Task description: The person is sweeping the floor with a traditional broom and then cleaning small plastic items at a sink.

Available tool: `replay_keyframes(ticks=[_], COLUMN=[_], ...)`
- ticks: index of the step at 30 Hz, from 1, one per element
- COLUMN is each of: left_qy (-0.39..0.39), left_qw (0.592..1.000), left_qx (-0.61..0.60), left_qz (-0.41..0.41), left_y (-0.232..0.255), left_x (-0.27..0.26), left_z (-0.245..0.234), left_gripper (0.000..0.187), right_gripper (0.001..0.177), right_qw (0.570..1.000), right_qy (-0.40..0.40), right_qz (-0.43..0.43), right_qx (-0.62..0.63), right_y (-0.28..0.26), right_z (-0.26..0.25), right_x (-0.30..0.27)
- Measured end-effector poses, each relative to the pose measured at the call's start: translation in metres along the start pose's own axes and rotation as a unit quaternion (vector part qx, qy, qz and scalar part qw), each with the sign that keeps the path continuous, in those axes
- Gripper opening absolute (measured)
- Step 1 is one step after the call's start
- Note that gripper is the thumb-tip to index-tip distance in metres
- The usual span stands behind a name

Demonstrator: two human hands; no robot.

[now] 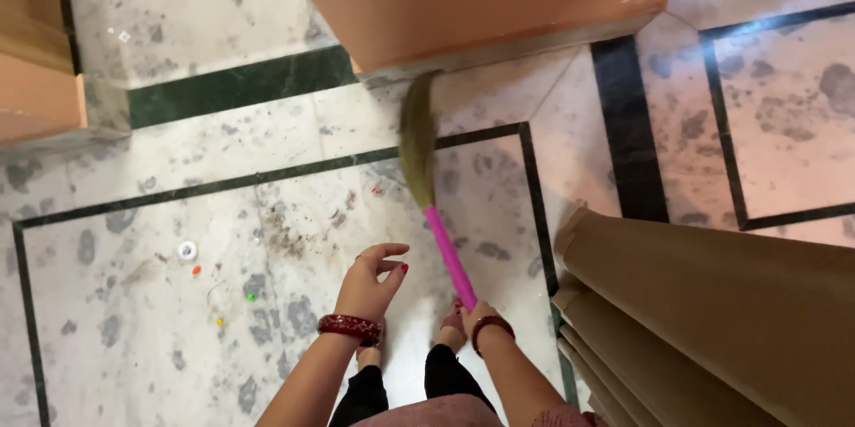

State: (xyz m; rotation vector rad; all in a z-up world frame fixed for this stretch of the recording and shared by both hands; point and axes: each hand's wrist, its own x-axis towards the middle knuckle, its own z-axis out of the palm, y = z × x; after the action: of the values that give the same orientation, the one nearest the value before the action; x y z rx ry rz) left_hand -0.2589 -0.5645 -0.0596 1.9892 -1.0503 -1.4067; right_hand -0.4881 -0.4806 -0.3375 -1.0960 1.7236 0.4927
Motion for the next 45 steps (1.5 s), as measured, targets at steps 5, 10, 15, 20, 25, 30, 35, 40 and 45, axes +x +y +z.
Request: replay_keyframes(ticks=[5,10,15,20,25,30,35,40,45], left_qy=[0.03,0.064,0.103,0.147,0.167,0.19,0.211,0.215,0.223], left_qw=[0.999,0.998,0.992,0.983,0.978,0.971,0.965,0.964,0.964], left_qx=[0.008,0.004,-0.051,-0.085,-0.102,-0.117,-0.124,-0.129,-0.139], left_qz=[-0.013,-0.021,-0.047,-0.072,-0.072,-0.082,-0.096,-0.083,-0.039], left_y=[-0.016,-0.036,-0.05,-0.075,-0.107,-0.12,-0.147,-0.188,-0.207], left_x=[-0.014,-0.028,-0.055,-0.072,-0.076,-0.087,-0.108,-0.133,-0.173], left_z=[-0.029,-0.048,-0.074,-0.094,-0.105,-0.13,-0.167,-0.2,-0.233], left_gripper=[0.032,0.032,0.032,0.031,0.032,0.03,0.031,0.032,0.033], right_gripper=[0.044,0.044,0.052,0.055,0.058,0.053,0.049,0.049,0.044], right_qw=[0.997,0.991,0.982,0.982,0.987,0.989,0.982,0.966,0.942], right_qy=[-0.07,-0.095,-0.006,0.018,0.075,0.032,0.035,0.06,0.146], right_qz=[0.007,-0.016,-0.154,-0.144,-0.121,-0.088,-0.094,-0.101,-0.194], right_qx=[-0.016,-0.094,-0.11,-0.118,-0.071,-0.118,-0.161,-0.232,-0.23], right_y=[-0.055,-0.096,-0.085,-0.138,-0.193,-0.265,-0.303,-0.301,-0.272], right_z=[0.001,-0.022,-0.018,-0.063,-0.039,-0.011,0.016,0.038,0.056], right_x=[-0.046,-0.083,-0.028,-0.022,0.055,0.077,0.061,0.017,-0.107])
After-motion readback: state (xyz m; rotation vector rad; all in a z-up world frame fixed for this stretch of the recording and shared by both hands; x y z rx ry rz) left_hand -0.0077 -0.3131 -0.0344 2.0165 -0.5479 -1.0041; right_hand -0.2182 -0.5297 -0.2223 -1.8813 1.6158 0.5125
